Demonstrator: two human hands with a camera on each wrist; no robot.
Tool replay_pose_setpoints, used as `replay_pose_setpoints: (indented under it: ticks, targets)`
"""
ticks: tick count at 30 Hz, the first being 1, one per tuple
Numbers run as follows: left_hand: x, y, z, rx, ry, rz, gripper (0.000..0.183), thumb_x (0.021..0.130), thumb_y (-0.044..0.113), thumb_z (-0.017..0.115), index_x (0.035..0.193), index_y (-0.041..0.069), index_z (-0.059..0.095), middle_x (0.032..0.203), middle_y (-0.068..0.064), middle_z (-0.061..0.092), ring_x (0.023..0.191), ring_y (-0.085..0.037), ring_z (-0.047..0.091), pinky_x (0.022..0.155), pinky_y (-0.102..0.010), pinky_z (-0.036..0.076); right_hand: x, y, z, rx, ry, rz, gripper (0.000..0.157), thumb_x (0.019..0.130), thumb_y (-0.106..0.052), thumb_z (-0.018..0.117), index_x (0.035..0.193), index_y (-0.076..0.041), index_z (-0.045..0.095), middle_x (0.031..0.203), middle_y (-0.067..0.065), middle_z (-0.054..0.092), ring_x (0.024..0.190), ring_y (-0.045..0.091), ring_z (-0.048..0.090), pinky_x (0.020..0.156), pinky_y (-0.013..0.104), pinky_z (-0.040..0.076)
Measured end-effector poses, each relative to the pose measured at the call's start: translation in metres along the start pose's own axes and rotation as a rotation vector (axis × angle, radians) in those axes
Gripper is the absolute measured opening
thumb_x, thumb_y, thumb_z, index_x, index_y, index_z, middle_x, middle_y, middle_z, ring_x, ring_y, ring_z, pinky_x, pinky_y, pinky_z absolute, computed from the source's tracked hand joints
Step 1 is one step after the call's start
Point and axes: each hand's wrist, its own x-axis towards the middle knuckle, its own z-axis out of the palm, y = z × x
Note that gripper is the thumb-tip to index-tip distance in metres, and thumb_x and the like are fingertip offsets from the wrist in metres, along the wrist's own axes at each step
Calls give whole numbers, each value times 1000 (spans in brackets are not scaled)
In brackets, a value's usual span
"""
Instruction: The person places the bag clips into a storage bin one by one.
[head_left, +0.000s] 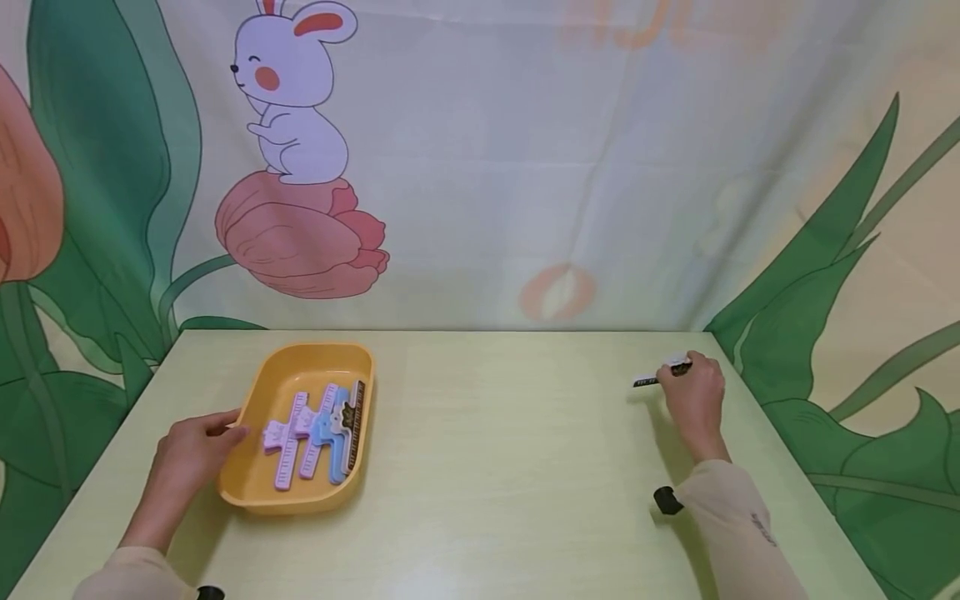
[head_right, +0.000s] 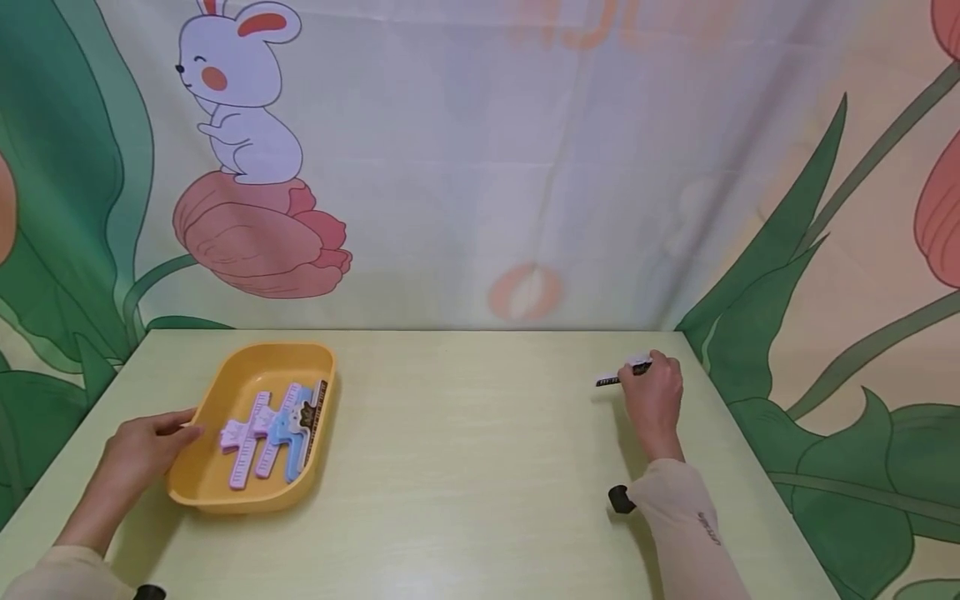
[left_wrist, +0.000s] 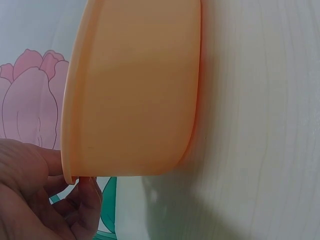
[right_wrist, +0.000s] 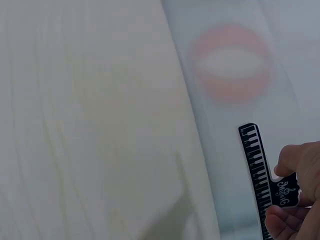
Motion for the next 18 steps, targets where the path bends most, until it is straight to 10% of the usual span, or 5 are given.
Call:
replay_pose_setpoints:
  ticks: [18]
  targets:
    - [0,-1,0,9,-1,17,57,107,26,56,148,-10,43,143,-41,46,115,-47,58,90,-51,54,11,-34,-27,145,14,-29,45,95,-12,64,132,13,61,105,27,65,95,40,63,87,49,48]
